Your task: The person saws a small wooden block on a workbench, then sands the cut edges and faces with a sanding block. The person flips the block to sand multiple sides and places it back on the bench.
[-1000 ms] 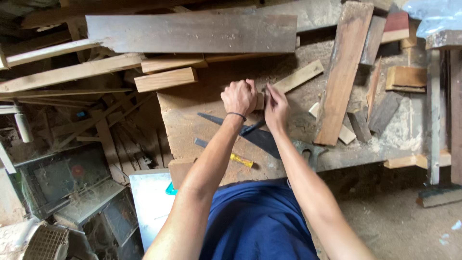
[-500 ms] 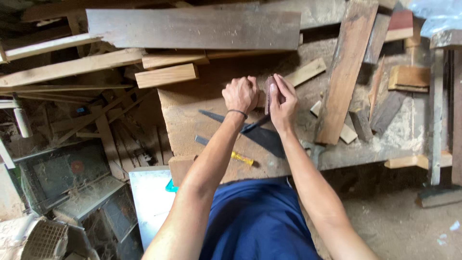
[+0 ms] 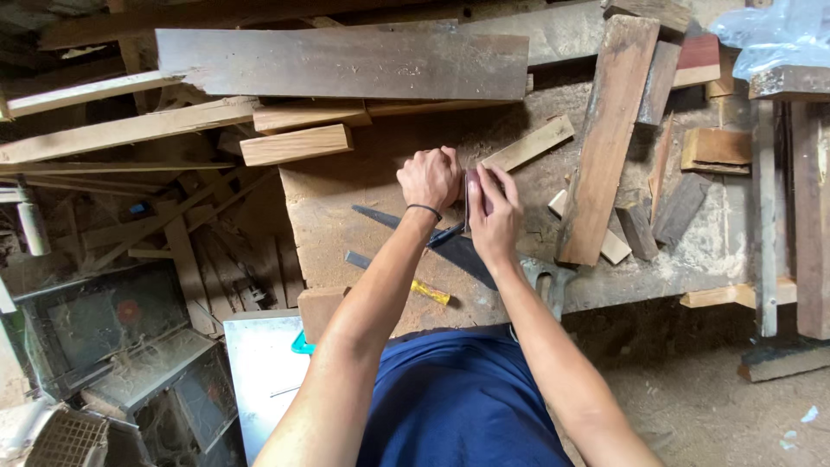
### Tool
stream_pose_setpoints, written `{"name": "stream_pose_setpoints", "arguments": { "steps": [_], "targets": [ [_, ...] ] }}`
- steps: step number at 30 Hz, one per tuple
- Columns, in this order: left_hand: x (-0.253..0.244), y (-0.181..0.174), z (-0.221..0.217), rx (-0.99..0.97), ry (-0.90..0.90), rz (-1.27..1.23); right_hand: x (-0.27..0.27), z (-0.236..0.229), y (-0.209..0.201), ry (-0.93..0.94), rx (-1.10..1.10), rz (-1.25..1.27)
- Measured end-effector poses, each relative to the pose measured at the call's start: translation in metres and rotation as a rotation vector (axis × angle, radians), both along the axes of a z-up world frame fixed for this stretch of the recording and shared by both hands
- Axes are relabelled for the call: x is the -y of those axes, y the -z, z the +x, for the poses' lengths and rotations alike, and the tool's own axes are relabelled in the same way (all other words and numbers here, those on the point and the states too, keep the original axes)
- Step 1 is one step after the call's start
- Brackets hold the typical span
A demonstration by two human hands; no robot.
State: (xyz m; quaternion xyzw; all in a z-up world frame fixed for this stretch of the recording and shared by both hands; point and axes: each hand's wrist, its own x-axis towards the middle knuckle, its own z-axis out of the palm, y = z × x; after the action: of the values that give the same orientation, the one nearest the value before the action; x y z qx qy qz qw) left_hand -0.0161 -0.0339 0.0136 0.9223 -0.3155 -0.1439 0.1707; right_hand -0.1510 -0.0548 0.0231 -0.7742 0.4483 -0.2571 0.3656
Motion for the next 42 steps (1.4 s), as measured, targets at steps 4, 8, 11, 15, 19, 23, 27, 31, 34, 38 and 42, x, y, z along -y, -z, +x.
{"name": "stream_pose_setpoints", "arguments": {
  "steps": [4, 8, 11, 15, 19, 23, 27, 31, 34, 38, 42],
  "targets": [
    [0.0, 0.004, -0.002, -0.008, 0.002, -0.005, 0.021, 0.016, 0.01, 0.016, 0.022, -0.057],
    [0.0, 0.006, -0.005, 0.017, -0.004, 0.003, 0.01, 0.007, 0.003, 0.051, 0.043, 0.13],
    [0.0, 0.006, 0.001, 0.017, 0.011, -0.01, -0.003, -0.003, -0.001, -0.027, 0.043, -0.07],
    [-0.001, 0.01, 0.0, 0.035, -0.015, -0.031, 0.026, 0.019, 0.01, 0.017, 0.033, -0.098],
    [0.001, 0.006, 0.0, 0.035, -0.021, -0.043, -0.009, -0.005, 0.006, 0.019, -0.022, 0.074],
    [0.002, 0.009, 0.0, 0.01, -0.018, -0.029, 0.0, -0.002, 0.024, 0.031, -0.01, -0.066],
    [0.0, 0.016, -0.001, 0.048, -0.001, -0.05, 0.039, 0.029, 0.048, 0.083, 0.05, 0.01],
    [0.001, 0.019, 0.006, 0.036, 0.092, -0.047, 0.01, -0.008, 0.041, -0.003, 0.092, 0.048],
    [-0.001, 0.008, 0.017, 0.03, 0.368, 0.056, 0.006, -0.044, 0.017, -0.004, 0.108, 0.321],
    [-0.01, -0.02, 0.013, 0.278, 0.439, 0.008, 0.017, -0.064, -0.008, 0.218, 0.101, 0.625],
    [-0.027, -0.046, -0.014, -0.191, 0.005, 0.113, 0.029, -0.065, -0.005, 0.181, 0.236, 0.479]
  ]
}}
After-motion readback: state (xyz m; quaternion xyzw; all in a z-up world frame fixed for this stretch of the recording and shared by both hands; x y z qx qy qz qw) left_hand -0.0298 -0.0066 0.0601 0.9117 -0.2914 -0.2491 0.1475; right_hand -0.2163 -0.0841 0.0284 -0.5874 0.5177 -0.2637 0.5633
